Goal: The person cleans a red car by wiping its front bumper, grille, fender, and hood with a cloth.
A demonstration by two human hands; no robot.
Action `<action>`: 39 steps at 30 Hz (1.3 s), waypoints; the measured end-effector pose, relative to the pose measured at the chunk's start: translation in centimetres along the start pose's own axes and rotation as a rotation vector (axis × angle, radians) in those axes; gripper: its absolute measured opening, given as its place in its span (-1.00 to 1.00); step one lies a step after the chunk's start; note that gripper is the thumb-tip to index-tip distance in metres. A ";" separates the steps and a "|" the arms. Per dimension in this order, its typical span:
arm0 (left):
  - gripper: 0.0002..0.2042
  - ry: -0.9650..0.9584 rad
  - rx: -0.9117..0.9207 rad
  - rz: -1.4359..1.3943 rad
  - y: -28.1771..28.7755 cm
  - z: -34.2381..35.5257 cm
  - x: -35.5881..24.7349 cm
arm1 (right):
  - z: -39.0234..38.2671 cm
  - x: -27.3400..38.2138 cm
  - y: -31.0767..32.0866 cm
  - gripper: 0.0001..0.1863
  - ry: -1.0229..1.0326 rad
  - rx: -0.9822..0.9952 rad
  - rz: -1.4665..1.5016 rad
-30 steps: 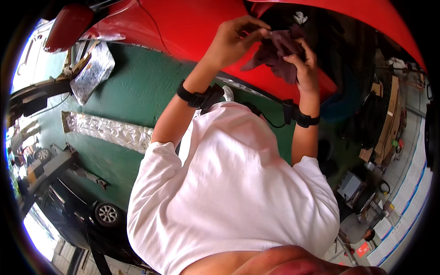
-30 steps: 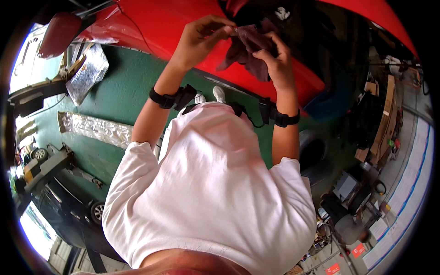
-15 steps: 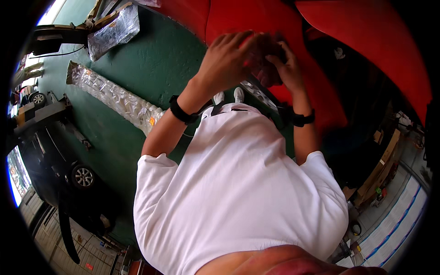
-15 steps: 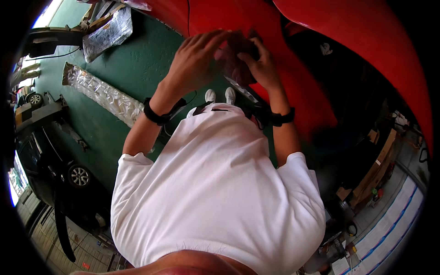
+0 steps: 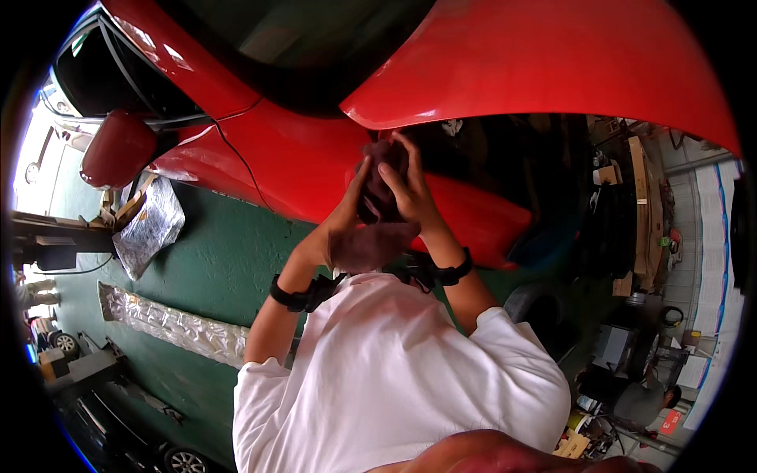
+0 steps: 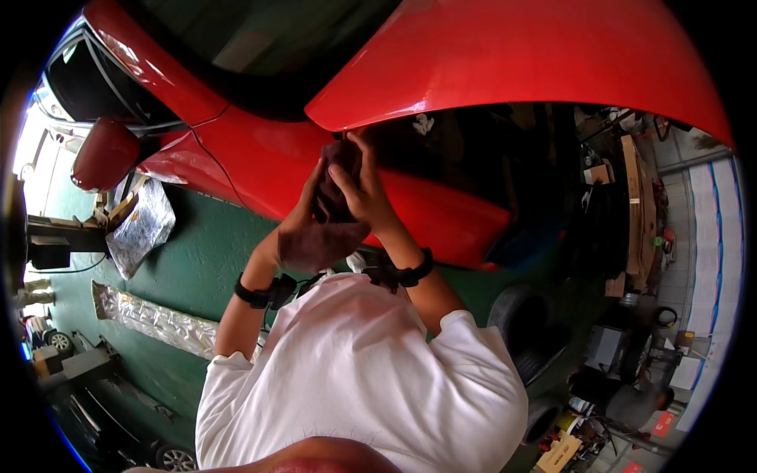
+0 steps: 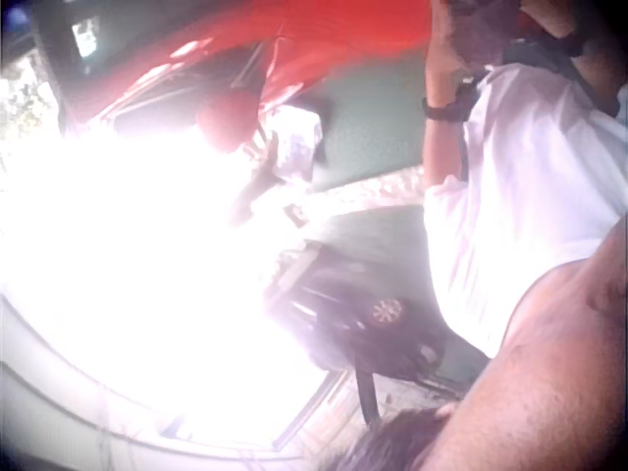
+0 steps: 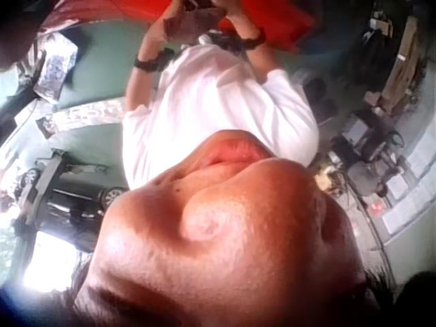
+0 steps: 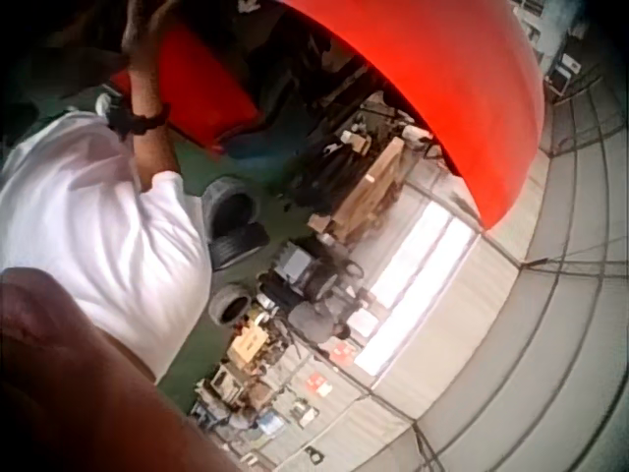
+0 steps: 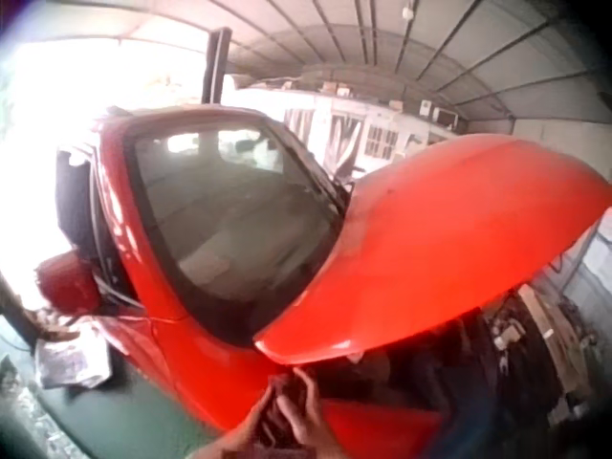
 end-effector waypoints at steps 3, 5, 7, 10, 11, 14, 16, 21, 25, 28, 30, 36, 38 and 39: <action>-0.29 -0.064 -0.084 -0.044 0.1 2.8 0.6 | 0.6 1.4 2.4 -0.25 0.047 0.023 0.174; -0.47 -0.048 -0.096 -0.201 1.2 4.8 0.7 | 0.4 2.6 4.8 -0.20 0.056 0.015 0.234; -0.73 -0.060 -0.293 -0.001 4.6 6.6 -0.1 | -0.6 2.2 7.8 -0.21 -0.021 0.001 0.080; -0.79 -0.020 -0.383 -0.084 7.6 11.4 -2.4 | -2.6 -0.1 13.5 -0.25 -0.038 -0.022 -0.265; -0.79 -0.019 -0.379 -0.080 7.6 12.8 -3.5 | -3.7 -1.2 15.3 -0.27 -0.032 -0.039 -0.399; -0.76 -0.313 -0.259 0.450 2.9 16.8 -7.7 | -6.9 -4.1 20.2 -0.31 0.008 -0.084 -0.675; -0.69 -0.363 -0.254 0.417 2.8 19.9 -7.9 | -8.0 -5.2 22.2 -0.34 0.045 -0.118 -0.802; -0.62 -0.247 -0.239 0.506 4.2 24.7 -6.2 | -9.5 -6.7 23.8 -0.60 0.088 -0.173 -1.185; -0.59 -0.289 -0.252 0.599 4.4 25.2 -6.5 | -9.2 -6.1 23.2 -0.72 0.139 -0.263 -1.301; -0.56 -0.234 -0.169 0.529 2.5 25.3 -8.1 | -8.8 -5.7 22.4 -0.76 0.236 -0.277 -1.480; -0.54 -0.272 -0.135 0.533 -0.1 26.0 -10.9 | -9.5 -6.1 22.7 -0.72 0.276 -0.349 -1.516; -0.53 -0.600 0.116 0.447 -9.1 24.6 -20.9 | -9.6 -6.1 22.2 -0.74 0.299 -0.368 -1.498; -0.47 -0.564 0.151 0.400 -8.6 25.1 -20.2 | -9.7 -6.2 22.4 -0.75 0.302 -0.375 -1.500; -0.39 -0.528 0.187 0.363 -8.1 25.3 -19.8 | -9.5 -6.2 22.3 -0.75 0.317 -0.384 -1.483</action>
Point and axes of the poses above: each hand's wrist, its own z-axis towards the middle knuckle, its own y-axis out of the back of the hand, x = y × z, the point moved 8 cm from there along z, towards the middle knuckle, and after that the axes turned 9 degrees about y, right-handed, at the moved point
